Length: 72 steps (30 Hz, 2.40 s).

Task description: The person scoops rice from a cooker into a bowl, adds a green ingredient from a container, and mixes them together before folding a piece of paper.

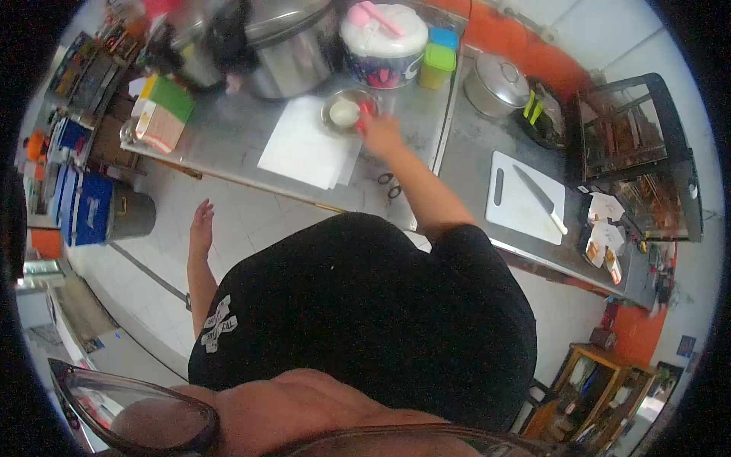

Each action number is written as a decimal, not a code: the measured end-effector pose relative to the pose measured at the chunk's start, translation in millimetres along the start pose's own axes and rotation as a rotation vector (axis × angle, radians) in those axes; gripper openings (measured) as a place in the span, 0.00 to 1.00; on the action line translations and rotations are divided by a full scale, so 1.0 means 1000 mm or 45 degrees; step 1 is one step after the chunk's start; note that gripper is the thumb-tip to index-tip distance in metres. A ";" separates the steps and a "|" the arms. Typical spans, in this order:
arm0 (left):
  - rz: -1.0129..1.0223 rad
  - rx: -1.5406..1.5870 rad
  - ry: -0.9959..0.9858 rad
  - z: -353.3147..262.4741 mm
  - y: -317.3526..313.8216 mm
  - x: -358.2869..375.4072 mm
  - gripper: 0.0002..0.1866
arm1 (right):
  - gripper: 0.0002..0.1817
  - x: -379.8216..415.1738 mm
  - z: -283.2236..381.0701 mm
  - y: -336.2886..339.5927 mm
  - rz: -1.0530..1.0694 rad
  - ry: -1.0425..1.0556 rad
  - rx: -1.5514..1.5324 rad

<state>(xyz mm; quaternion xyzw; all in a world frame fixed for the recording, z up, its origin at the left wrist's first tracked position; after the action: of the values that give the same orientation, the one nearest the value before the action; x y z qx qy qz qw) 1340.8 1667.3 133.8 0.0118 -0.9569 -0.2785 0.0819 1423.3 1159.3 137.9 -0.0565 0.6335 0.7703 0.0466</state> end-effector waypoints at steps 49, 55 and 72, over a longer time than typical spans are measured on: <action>0.388 0.171 -1.014 -0.402 -0.360 -0.266 0.14 | 0.28 -0.201 -0.072 0.145 -0.307 -0.311 0.177; 0.369 0.011 -1.090 -0.407 -0.374 -0.277 0.09 | 0.27 -0.203 -0.097 0.170 -0.567 -0.482 -0.376; -0.374 -0.118 -1.609 -0.716 -0.315 -0.276 0.23 | 0.17 -0.050 -0.210 0.087 -0.551 -0.942 -1.093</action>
<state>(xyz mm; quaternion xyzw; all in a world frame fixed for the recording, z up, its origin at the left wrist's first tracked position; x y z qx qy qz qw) 1722.8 1040.0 519.2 -0.0271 -0.7961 -0.2813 -0.5351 1465.8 936.2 189.4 0.0736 0.1821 0.8985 0.3925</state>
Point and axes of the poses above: each hand's wrist, its own x-axis away from the middle knuckle, its own y-axis out of the back of the hand, z = x × y, the point moved 10 cm from there along -x, towards the middle knuckle, and after that the axes turned 7 degrees about x, right-handed, at the moved point
